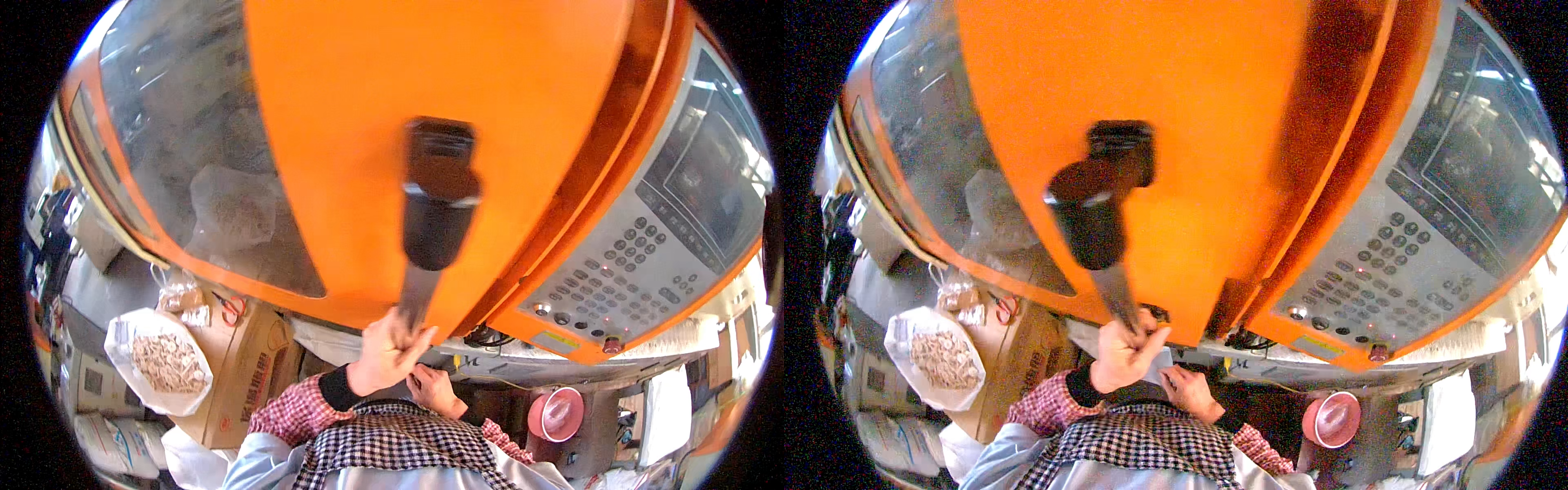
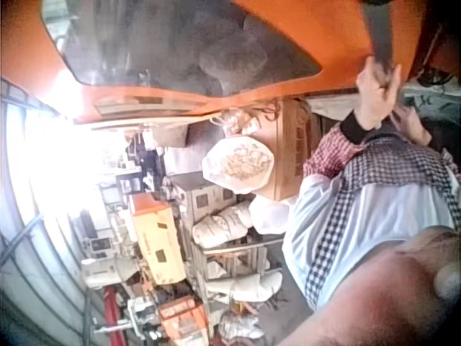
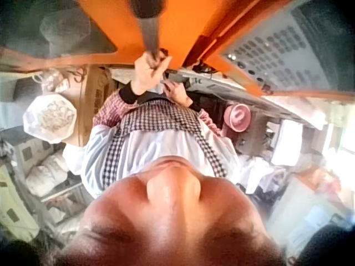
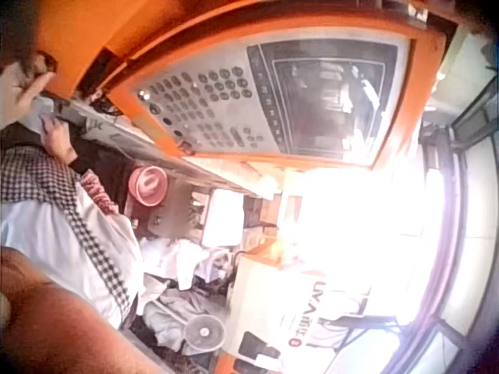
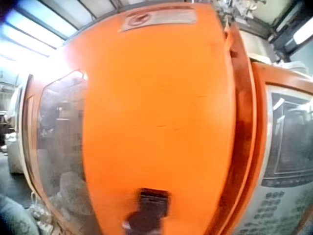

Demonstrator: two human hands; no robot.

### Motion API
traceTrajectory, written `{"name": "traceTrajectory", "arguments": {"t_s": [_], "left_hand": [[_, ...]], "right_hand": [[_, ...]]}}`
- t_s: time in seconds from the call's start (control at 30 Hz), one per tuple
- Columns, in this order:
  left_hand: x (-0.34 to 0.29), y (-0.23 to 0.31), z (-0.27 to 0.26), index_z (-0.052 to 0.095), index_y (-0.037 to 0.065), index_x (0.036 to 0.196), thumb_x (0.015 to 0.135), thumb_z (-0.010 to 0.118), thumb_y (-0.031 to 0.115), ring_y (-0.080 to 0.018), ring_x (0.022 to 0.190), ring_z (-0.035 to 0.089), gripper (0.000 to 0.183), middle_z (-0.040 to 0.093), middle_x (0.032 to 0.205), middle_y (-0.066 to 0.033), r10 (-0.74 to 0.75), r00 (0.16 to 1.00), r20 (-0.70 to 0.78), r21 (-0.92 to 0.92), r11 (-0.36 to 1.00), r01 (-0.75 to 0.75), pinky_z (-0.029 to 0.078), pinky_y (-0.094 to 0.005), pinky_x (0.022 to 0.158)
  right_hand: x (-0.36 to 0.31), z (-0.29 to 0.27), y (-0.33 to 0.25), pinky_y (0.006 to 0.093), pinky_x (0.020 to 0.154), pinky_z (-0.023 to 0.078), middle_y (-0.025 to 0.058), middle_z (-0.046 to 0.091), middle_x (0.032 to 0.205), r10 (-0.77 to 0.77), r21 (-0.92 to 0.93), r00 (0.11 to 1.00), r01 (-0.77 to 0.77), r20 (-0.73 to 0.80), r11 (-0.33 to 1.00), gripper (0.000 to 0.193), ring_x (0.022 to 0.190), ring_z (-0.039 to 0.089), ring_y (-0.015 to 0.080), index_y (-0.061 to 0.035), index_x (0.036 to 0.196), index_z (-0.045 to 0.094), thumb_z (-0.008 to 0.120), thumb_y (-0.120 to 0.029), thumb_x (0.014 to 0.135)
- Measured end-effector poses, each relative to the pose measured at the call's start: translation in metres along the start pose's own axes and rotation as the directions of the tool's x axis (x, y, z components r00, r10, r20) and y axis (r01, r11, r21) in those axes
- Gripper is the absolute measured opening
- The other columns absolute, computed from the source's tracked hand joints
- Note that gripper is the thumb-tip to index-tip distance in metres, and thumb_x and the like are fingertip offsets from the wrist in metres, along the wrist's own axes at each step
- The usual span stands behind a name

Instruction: The person assembles small white plastic components by hand, inserting pieces into a larger ring-like part. They repeatedly place the assembled units into a hopper on an orange industrial machine, then return to the table to continue assembling more parts from a bag.

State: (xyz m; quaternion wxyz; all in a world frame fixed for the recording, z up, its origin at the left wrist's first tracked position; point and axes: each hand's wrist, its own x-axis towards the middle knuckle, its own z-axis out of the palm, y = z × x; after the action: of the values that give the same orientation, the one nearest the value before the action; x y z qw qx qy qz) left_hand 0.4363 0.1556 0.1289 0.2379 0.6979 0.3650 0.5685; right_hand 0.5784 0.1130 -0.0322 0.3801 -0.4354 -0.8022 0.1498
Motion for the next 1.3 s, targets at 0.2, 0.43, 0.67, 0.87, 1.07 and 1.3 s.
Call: {"name": "traceTrajectory", "arguments": {"t_s": [0.2, 0.43, 0.67, 0.87, 1.07, 1.3], "left_hand": [[-0.006, 0.012, 0.046, 0.059, 0.002, 0.088, 0.075, 0.070, 0.016, -0.0330, 0.065, 0.057, 0.022, 0.056, 0.072, -0.0140, -0.056, 0.993, 0.106, -0.076, 0.995, 0.065, 0.045, -0.0372, 0.056], [-0.014, 0.000, 0.069, 0.045, 0.000, 0.096, 0.073, 0.067, 0.016, -0.0392, 0.070, 0.049, 0.035, 0.047, 0.075, -0.0155, 0.167, 0.986, -0.001, -0.111, 0.980, -0.166, 0.040, -0.0444, 0.059], [-0.012, 0.006, 0.055, 0.045, -0.006, 0.105, 0.082, 0.061, 0.029, -0.0386, 0.080, 0.051, 0.044, 0.051, 0.089, -0.0193, 0.263, 0.965, -0.018, -0.130, 0.956, -0.263, 0.043, -0.0439, 0.069], [-0.058, -0.035, -0.110, 0.054, 0.004, 0.098, 0.083, 0.056, 0.028, -0.0329, 0.091, 0.054, 0.028, 0.055, 0.096, -0.0156, 0.295, 0.938, 0.182, 0.295, 0.894, -0.338, 0.045, -0.0431, 0.075], [-0.235, -0.130, -0.373, 0.057, -0.002, 0.092, 0.075, 0.055, 0.003, -0.0291, 0.082, 0.059, 0.018, 0.056, 0.097, -0.0183, -0.575, 0.683, -0.451, 0.815, 0.046, 0.577, 0.053, -0.0348, 0.066], [-0.305, -0.202, -0.499, 0.056, -0.003, 0.091, 0.074, 0.056, 0.004, -0.0280, 0.080, 0.059, 0.018, 0.052, 0.098, -0.0159, -0.604, 0.774, -0.189, 0.935, 0.131, 0.330, 0.051, -0.0357, 0.068]], "right_hand": [[-0.012, -0.012, 0.010, 0.0376, 0.051, 0.050, 0.0113, 0.062, 0.077, 0.025, -0.053, 0.998, -0.028, -0.065, 0.998, 0.021, 0.061, 0.061, 0.0292, -0.0053, 0.092, 0.060, 0.064, -0.008, 0.072], [-0.027, 0.000, 0.018, 0.0383, 0.054, 0.050, 0.0119, 0.062, 0.077, -0.046, 0.087, 0.993, 0.037, 0.109, 0.995, 0.020, 0.063, 0.061, 0.0303, -0.0056, 0.093, 0.060, 0.063, -0.009, 0.073], [0.020, 0.067, -0.029, 0.0390, 0.056, 0.050, 0.0126, 0.062, 0.077, -0.290, 0.257, 0.900, 0.211, 0.325, 0.943, 0.019, 0.065, 0.061, 0.0314, -0.0059, 0.094, 0.060, 0.063, -0.010, 0.075], [0.055, 0.137, -0.079, 0.0396, 0.057, 0.049, 0.0132, 0.062, 0.077, -0.351, 0.336, 0.824, 0.209, 0.445, 0.918, 0.018, 0.067, 0.061, 0.0324, -0.0062, 0.094, 0.060, 0.062, -0.011, 0.077], [0.073, 0.208, -0.112, 0.0368, 0.060, 0.048, 0.0138, 0.063, 0.081, -0.299, 0.272, 0.742, 0.162, 0.600, 0.949, 0.010, 0.070, 0.062, 0.0302, -0.0042, 0.087, 0.063, 0.061, -0.011, 0.081], [0.108, 0.289, -0.176, 0.0401, 0.062, 0.049, 0.0126, 0.063, 0.087, -0.377, 0.285, 0.614, 0.247, 0.694, 0.926, 0.013, 0.075, 0.061, 0.0329, -0.0067, 0.091, 0.062, 0.058, -0.014, 0.083]]}}
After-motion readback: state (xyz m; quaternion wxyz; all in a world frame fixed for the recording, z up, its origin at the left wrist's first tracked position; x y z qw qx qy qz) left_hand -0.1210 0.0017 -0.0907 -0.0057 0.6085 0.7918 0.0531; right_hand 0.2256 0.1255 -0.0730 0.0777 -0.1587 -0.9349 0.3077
